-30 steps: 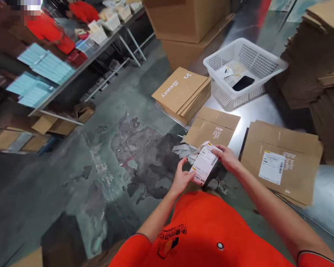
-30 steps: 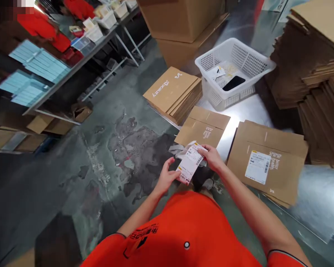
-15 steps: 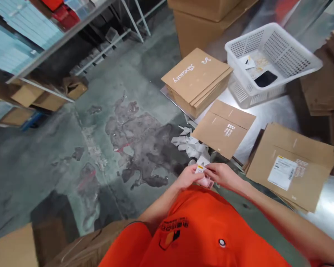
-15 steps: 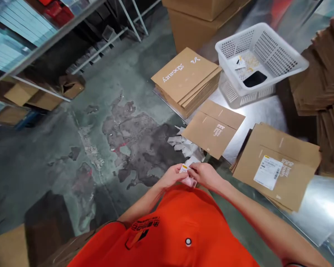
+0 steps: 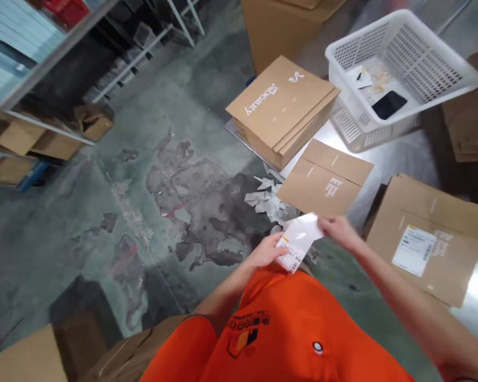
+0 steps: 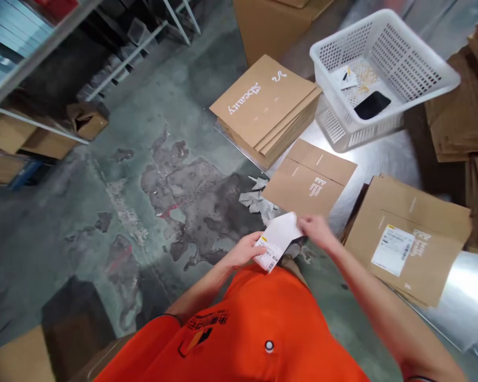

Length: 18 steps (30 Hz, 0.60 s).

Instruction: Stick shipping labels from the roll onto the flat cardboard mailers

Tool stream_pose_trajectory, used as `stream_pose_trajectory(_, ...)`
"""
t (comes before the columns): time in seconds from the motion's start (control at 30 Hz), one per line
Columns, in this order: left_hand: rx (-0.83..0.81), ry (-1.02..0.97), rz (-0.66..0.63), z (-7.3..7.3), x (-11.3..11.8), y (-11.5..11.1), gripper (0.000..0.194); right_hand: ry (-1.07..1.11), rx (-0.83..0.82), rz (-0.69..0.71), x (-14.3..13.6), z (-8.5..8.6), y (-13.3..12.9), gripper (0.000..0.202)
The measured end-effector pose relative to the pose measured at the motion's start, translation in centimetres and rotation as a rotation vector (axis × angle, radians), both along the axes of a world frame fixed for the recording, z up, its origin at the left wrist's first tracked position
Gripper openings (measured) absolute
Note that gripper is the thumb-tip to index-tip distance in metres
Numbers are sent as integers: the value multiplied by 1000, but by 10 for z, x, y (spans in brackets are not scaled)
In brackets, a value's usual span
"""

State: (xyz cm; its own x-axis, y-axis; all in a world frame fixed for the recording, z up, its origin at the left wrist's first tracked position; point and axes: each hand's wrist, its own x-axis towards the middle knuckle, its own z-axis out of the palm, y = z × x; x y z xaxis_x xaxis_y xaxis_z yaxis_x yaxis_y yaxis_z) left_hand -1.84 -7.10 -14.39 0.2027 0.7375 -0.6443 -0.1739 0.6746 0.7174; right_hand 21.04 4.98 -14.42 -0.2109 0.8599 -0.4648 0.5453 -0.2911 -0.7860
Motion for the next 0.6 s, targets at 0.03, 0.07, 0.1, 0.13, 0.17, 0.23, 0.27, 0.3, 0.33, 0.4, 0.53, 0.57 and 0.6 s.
stream_pose_trajectory(0.03, -5, 7, -11, -1, -7, -1, 74, -38, 2, -118, 16, -3, 16, 20)
stream_pose_trajectory(0.07, -4, 22, -34, -2, -13, -2, 84, -79, 27, -209, 31, -4, 30, 18)
stream_pose_trajectory(0.1, 9, 55, -72, -2, -18, -2, 87, -120, 67, -284, 44, -3, 41, 18)
stream_pose_trajectory(0.13, 37, 107, -124, -3, -21, 0, 85, -159, 106, -366, 53, -1, 47, 20)
stream_pose_trajectory(0.17, 80, 174, -190, -4, -23, 4, 80, -191, 155, -416, 56, 3, 48, 23)
stream_pose_trajectory(0.23, 176, 303, -334, -4, -19, 15, 71, -189, 268, -320, 43, 14, 33, 29)
stream_pose_trajectory(0.27, 211, 345, -394, -4, -15, 22, 67, -138, 318, -156, 30, 20, 20, 31)
stream_pose_trajectory(0.3, 238, 372, -442, -3, -11, 29, 63, -61, 356, 66, 16, 25, 5, 32)
stream_pose_trajectory(0.33, 260, 388, -473, -1, -7, 35, 57, 50, 361, 308, 2, 30, -8, 34)
stream_pose_trajectory(0.4, 304, 423, -512, 4, -2, 42, 44, 169, 296, 524, -16, 34, -24, 45)
stream_pose_trajectory(0.53, 433, 540, -674, 17, -1, 41, 38, 152, -83, 306, -11, 21, -14, 52)
stream_pose_trajectory(0.57, 458, 560, -720, 19, -1, 40, 38, 180, -198, 288, -8, 15, -9, 53)
stream_pose_trajectory(0.6, 470, 571, -755, 20, 1, 40, 37, 228, -306, 299, -6, 10, -5, 53)
